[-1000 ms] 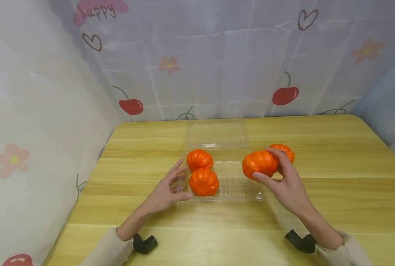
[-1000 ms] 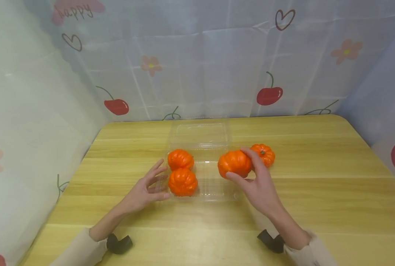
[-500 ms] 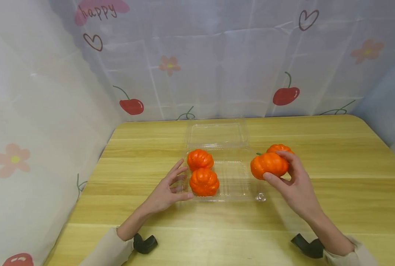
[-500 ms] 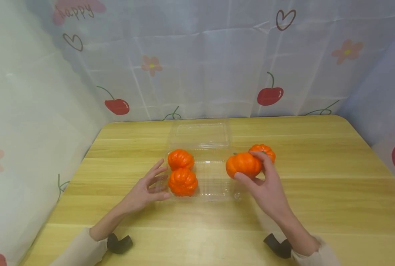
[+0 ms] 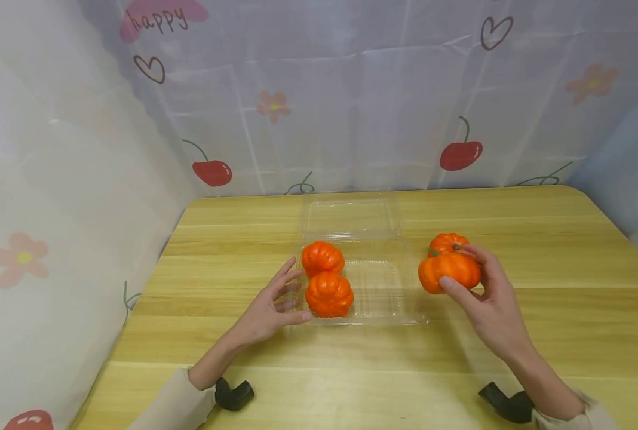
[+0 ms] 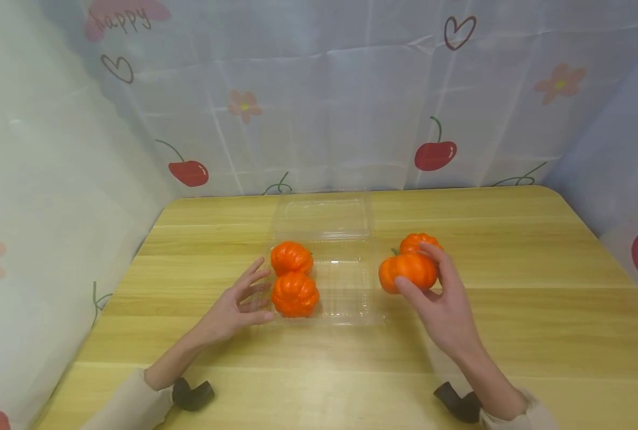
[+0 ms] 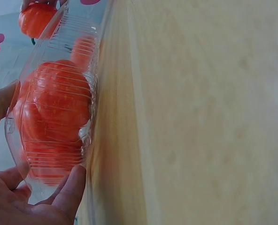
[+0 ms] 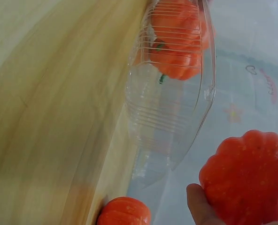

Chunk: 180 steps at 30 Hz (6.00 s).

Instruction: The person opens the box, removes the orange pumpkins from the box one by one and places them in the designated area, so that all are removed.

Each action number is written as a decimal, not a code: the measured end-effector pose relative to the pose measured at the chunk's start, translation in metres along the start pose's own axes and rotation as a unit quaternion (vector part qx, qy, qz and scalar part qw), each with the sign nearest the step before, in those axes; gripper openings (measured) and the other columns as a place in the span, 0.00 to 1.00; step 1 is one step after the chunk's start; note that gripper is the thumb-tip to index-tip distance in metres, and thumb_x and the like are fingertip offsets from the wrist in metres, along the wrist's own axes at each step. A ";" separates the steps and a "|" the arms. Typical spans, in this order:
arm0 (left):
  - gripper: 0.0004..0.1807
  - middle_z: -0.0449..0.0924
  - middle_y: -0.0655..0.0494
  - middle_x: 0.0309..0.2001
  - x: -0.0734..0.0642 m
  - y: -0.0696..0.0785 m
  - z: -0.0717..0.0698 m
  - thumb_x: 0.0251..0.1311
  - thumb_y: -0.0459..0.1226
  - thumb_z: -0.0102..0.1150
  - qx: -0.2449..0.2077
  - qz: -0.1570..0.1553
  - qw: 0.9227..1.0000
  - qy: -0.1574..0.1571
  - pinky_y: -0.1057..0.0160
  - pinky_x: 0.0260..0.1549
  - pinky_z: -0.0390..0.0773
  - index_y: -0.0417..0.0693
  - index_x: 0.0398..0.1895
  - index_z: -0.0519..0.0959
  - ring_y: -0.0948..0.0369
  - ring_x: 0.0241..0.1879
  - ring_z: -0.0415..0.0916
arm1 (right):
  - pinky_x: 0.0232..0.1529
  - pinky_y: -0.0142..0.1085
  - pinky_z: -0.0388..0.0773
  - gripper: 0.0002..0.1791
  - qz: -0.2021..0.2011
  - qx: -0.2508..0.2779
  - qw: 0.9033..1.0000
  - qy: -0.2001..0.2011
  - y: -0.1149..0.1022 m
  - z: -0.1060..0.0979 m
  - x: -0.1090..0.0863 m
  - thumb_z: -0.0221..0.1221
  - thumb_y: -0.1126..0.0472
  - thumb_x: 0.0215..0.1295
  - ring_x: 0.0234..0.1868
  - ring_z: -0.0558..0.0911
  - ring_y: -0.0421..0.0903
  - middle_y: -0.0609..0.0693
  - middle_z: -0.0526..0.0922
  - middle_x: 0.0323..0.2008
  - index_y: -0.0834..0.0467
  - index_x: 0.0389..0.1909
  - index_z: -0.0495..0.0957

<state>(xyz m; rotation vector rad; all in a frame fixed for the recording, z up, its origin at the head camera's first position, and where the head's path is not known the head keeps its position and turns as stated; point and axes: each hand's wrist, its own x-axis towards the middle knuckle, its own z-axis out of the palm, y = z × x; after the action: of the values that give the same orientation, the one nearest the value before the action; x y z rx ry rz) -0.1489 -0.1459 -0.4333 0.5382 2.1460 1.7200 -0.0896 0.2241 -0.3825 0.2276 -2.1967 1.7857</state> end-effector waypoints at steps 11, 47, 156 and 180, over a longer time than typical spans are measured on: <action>0.50 0.37 0.62 0.79 0.000 -0.001 0.000 0.54 0.36 0.74 0.003 0.003 1.000 0.002 0.51 0.62 0.70 0.49 0.78 0.54 0.46 0.72 0.56 | 0.42 0.23 0.79 0.27 0.000 -0.002 1.000 0.016 0.003 -0.016 -0.005 0.58 0.76 0.65 0.52 0.71 0.44 0.53 0.66 0.60 0.64 0.65 0.67; 0.51 0.38 0.62 0.79 0.000 -0.001 -0.001 0.55 0.36 0.73 -0.001 0.001 1.000 -0.002 0.50 0.62 0.70 0.49 0.78 0.53 0.46 0.71 0.57 | 0.44 0.14 0.70 0.31 0.081 -0.161 0.980 0.078 0.018 -0.068 -0.011 0.66 0.67 0.62 0.52 0.66 0.36 0.45 0.60 0.59 0.60 0.65 0.66; 0.49 0.38 0.63 0.79 0.000 0.001 -0.002 0.54 0.33 0.73 -0.023 -0.001 1.000 -0.006 0.54 0.61 0.71 0.45 0.77 0.55 0.47 0.71 0.57 | 0.52 0.14 0.65 0.30 0.058 -0.134 0.981 -0.130 -0.013 -0.006 0.011 0.67 0.59 0.64 0.63 0.67 0.64 0.57 0.67 0.62 0.63 0.62 0.65; 0.51 0.39 0.61 0.79 0.004 0.002 -0.003 0.53 0.35 0.74 0.005 -0.006 1.000 -0.001 0.52 0.62 0.69 0.48 0.78 0.54 0.48 0.71 0.58 | 0.64 0.57 0.67 0.36 0.091 -0.045 0.963 -0.249 -0.002 0.092 0.025 0.69 0.57 0.60 0.68 0.63 0.64 0.62 0.65 0.67 0.64 0.65 0.64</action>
<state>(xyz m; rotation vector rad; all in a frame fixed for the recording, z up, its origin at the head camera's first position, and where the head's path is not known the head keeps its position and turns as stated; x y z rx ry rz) -0.1533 -0.1464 -0.4311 0.5286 2.1529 1.7019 -0.1247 0.1354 -0.3889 0.5190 -2.7139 1.8739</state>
